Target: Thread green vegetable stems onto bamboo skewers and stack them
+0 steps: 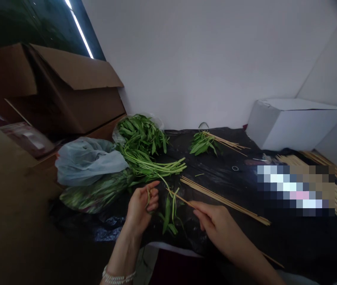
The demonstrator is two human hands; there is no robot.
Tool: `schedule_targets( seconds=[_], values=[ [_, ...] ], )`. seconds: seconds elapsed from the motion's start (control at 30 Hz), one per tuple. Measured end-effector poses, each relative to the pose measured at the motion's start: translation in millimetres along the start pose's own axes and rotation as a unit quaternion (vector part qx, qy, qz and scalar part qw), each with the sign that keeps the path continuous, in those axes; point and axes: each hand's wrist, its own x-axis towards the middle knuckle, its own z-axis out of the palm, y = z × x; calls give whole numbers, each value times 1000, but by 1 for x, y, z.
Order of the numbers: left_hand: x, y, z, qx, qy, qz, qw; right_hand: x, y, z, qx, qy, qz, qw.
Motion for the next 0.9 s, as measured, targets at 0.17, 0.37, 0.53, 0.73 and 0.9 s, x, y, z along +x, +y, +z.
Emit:
schedule_targets(
  seconds=[0.17,0.37,0.53,0.73,0.9],
  values=[
    [-5,-3,2,4,-5,4,1000,-1,3,1,0,-4,7,1000],
    [-3,-12,5,209,31,109,971,-1,6,1,-3,0,15,1000],
    [-2,-10,0,123,9,64,990,2,10,1,-14,10,16,1000],
    [-7,-7,0,89,-10,46,995,2,12,2,-26,10,20,999],
    [-8,-10,7,88,1,92,992,-1,8,3,-18,7,5,1000]
  ],
)
